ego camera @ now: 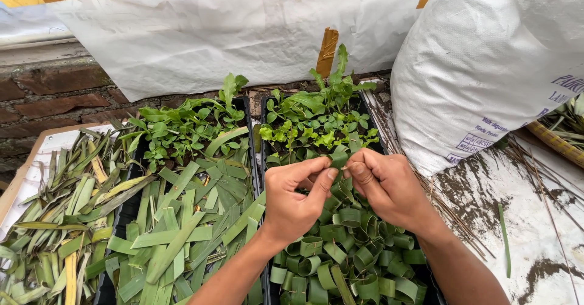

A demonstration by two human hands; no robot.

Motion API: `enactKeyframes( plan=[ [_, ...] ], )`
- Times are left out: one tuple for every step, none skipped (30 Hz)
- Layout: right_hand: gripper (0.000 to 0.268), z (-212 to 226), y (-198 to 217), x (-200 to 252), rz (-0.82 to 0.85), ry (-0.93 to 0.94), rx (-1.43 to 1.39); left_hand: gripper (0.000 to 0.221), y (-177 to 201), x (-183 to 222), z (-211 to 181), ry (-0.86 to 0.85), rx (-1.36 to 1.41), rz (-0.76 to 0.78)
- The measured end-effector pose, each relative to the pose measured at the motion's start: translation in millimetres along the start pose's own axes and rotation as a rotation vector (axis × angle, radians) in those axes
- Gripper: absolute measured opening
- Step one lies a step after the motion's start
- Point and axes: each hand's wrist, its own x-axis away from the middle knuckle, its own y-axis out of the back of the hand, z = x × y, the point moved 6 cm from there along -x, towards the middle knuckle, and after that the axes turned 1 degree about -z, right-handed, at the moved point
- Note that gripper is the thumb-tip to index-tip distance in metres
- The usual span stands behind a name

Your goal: Folding long green leaves into small, square-shaped wrappers and securing them.

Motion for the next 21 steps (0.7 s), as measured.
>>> enactKeyframes(
  plan=[
    [0.040,-2,-3,1,0.001,-0.001,-0.001,0.005,0,0,0,0.001,0.000,0.000],
    [0.037,-3,-3,3,-0.047,0.012,0.067,0.005,0,-1,-9,-0.148,-0.144,-0.005],
    [0.035,-4,-4,5,-0.095,0.025,0.135,0.006,-2,1,-17,-0.298,-0.287,-0.009],
    [0.035,-3,-4,6,-0.097,0.021,0.133,0.006,-2,1,-16,-0.295,-0.287,-0.006],
    [0.028,-2,-2,7,-0.156,0.022,0.121,0.009,-4,5,-20,-0.407,-0.373,-0.024],
    [0.020,-1,0,9,-0.216,0.019,0.107,0.011,-5,9,-25,-0.517,-0.459,-0.039],
    [0.020,-7,-1,11,-0.219,0.011,0.104,0.011,-5,9,-23,-0.511,-0.459,-0.032],
    [0.019,-15,0,14,-0.247,-0.014,-0.001,0.011,-5,12,-24,-0.553,-0.485,-0.044],
    [0.019,-23,1,17,-0.274,-0.039,-0.105,0.011,-5,15,-24,-0.595,-0.511,-0.055],
    [0.019,-31,7,17,-0.282,-0.045,-0.104,0.011,-7,14,-27,-0.592,-0.506,-0.046],
    [0.017,-34,12,17,-0.264,0.004,-0.040,0.011,-9,12,-25,-0.510,-0.423,-0.001],
    [0.017,-38,17,16,-0.242,0.053,0.024,0.011,-12,10,-23,-0.428,-0.341,0.041],
    [0.017,-20,21,10,-0.246,0.049,0.025,0.011,-11,7,-27,-0.425,-0.339,0.045],
    [0.014,-2,17,2,-0.136,0.055,0.026,0.010,-9,3,-28,-0.373,-0.309,0.038],
    [0.011,16,14,-5,-0.026,0.061,0.027,0.010,-7,-2,-28,-0.320,-0.280,0.031],
    [0.011,18,13,-6,-0.034,0.054,0.026,0.010,-8,-1,-27,-0.315,-0.278,0.040],
    [0.011,19,14,-6,-0.067,0.050,0.021,0.010,-9,0,-30,-0.383,-0.309,0.014],
    [0.012,21,14,-6,-0.109,0.043,0.015,0.011,-9,1,-34,-0.451,-0.338,-0.004],
    [0.012,20,14,-5,-0.125,0.033,0.013,0.011,-11,2,-32,-0.447,-0.334,0.015],
    [0.010,17,13,-3,-0.141,-0.008,-0.077,0.012,-13,7,-38,-0.574,-0.443,-0.040],
    [0.008,14,12,-1,-0.158,-0.049,-0.168,0.012,-15,13,-42,-0.702,-0.551,-0.097]
  ],
)
